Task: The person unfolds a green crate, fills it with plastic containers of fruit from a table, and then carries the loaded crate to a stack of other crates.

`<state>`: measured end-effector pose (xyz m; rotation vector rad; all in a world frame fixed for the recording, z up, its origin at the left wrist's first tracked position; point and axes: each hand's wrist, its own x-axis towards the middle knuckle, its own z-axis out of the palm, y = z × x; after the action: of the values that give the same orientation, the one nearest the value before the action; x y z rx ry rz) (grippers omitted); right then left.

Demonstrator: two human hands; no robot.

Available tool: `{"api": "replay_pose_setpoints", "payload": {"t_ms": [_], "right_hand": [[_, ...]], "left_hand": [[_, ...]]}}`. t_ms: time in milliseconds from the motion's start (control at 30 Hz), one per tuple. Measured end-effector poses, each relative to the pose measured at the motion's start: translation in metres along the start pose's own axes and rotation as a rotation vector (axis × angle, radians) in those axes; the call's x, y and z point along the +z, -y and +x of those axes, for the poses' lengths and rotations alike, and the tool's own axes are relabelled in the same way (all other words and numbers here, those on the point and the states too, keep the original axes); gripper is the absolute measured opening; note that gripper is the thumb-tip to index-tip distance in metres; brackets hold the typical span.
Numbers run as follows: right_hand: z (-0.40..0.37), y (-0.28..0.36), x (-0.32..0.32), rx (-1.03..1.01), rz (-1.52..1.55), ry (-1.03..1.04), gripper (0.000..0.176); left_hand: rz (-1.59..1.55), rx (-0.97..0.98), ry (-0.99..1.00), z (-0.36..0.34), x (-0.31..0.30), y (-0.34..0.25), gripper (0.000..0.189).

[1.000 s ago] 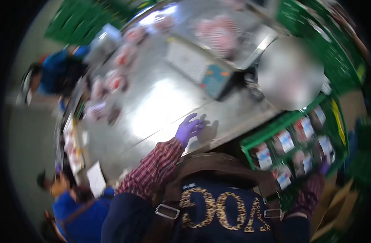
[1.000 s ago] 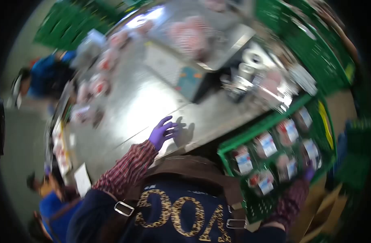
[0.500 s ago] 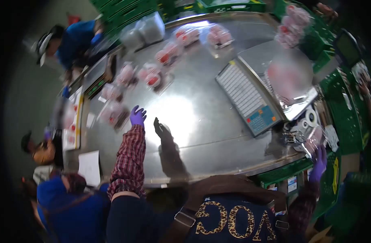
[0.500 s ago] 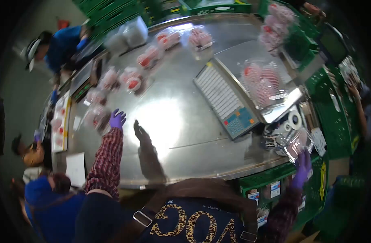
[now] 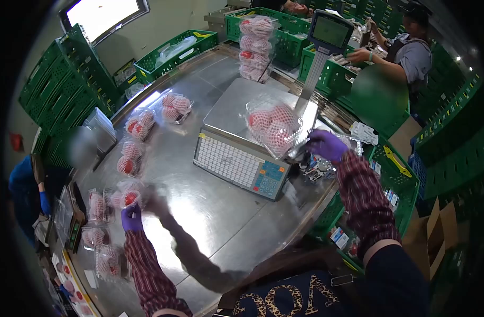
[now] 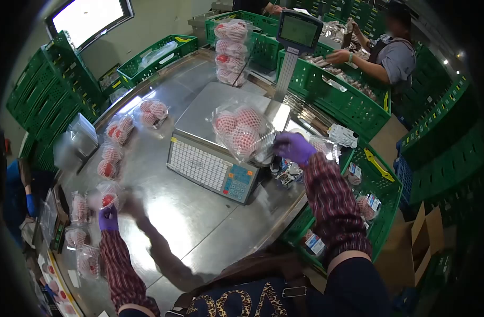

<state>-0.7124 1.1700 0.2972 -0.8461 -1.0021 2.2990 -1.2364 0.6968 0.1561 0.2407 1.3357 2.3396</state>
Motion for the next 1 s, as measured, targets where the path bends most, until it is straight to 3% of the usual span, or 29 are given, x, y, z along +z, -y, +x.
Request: {"api": "replay_pose_setpoints", "payload": {"t_ms": [67,133,167,300,367,400,433,500,533,567,667,700,733,800,867,967,1000], "right_hand": [[-0.039,-0.019,0.007,-0.021,0.048,-0.025,0.013],[-0.072,-0.035,0.008,-0.022,0.125,-0.096,0.010],[-0.086,-0.045,0.004,-0.074,0.158,-0.082,0.011],[-0.147,-0.067,-0.002,-0.190,0.177,-0.129,0.021],[-0.176,-0.066,0.001,-0.178,0.182,-0.165,0.025],[-0.188,-0.064,0.006,-0.196,0.152,-0.180,0.037],[-0.199,-0.060,0.009,-0.183,0.114,-0.150,0.040],[-0.222,-0.057,0.008,-0.162,0.054,-0.117,0.045],[-0.225,-0.064,0.000,-0.137,0.061,-0.076,0.050],[-0.234,-0.060,0.013,-0.081,0.020,-0.054,0.042],[-0.222,-0.060,0.004,-0.011,-0.453,0.148,0.023],[-0.216,-0.054,0.002,-0.032,-0.544,0.178,0.028],[-0.209,-0.053,-0.009,-0.182,-0.643,0.029,0.034],[-0.167,-0.041,-0.044,-0.807,-1.430,-0.547,0.039],[-0.136,-0.039,-0.061,-0.764,-1.790,-0.704,0.036],[-0.142,-0.043,-0.063,-0.434,-1.638,-0.623,0.027],[-0.156,-0.043,-0.052,-0.571,-1.348,-0.642,0.020]], "left_hand": [[0.563,0.308,0.109,-0.056,0.068,-0.006,0.011],[0.342,0.146,0.188,-0.099,0.135,-0.017,0.015],[-0.171,-0.159,0.199,-0.112,0.169,-0.021,0.018],[-0.233,-0.284,0.334,-0.140,0.305,0.013,0.018],[-0.296,-0.331,0.426,-0.139,0.354,0.051,0.005],[-0.333,-0.376,0.399,-0.145,0.376,0.070,0.004],[-0.324,-0.410,0.440,-0.143,0.382,0.098,0.011],[-0.138,-0.609,0.530,-0.192,0.405,0.097,0.035],[-0.152,-0.797,0.720,-0.207,0.397,0.098,0.046],[-0.167,-0.993,0.907,-0.222,0.384,0.099,0.057],[-0.021,-0.974,0.960,-0.246,0.369,0.081,0.057],[-0.030,-1.063,0.812,-0.248,0.358,0.085,0.058],[-0.092,-1.021,0.771,-0.257,0.349,0.087,0.058],[-0.135,-0.937,0.662,-0.274,0.344,0.082,0.058],[-0.102,-0.862,0.545,-0.284,0.336,0.088,0.059],[0.098,-0.689,0.494,-0.301,0.334,0.095,0.060],[0.132,-0.673,0.503,-0.305,0.336,0.098,0.062]]}}
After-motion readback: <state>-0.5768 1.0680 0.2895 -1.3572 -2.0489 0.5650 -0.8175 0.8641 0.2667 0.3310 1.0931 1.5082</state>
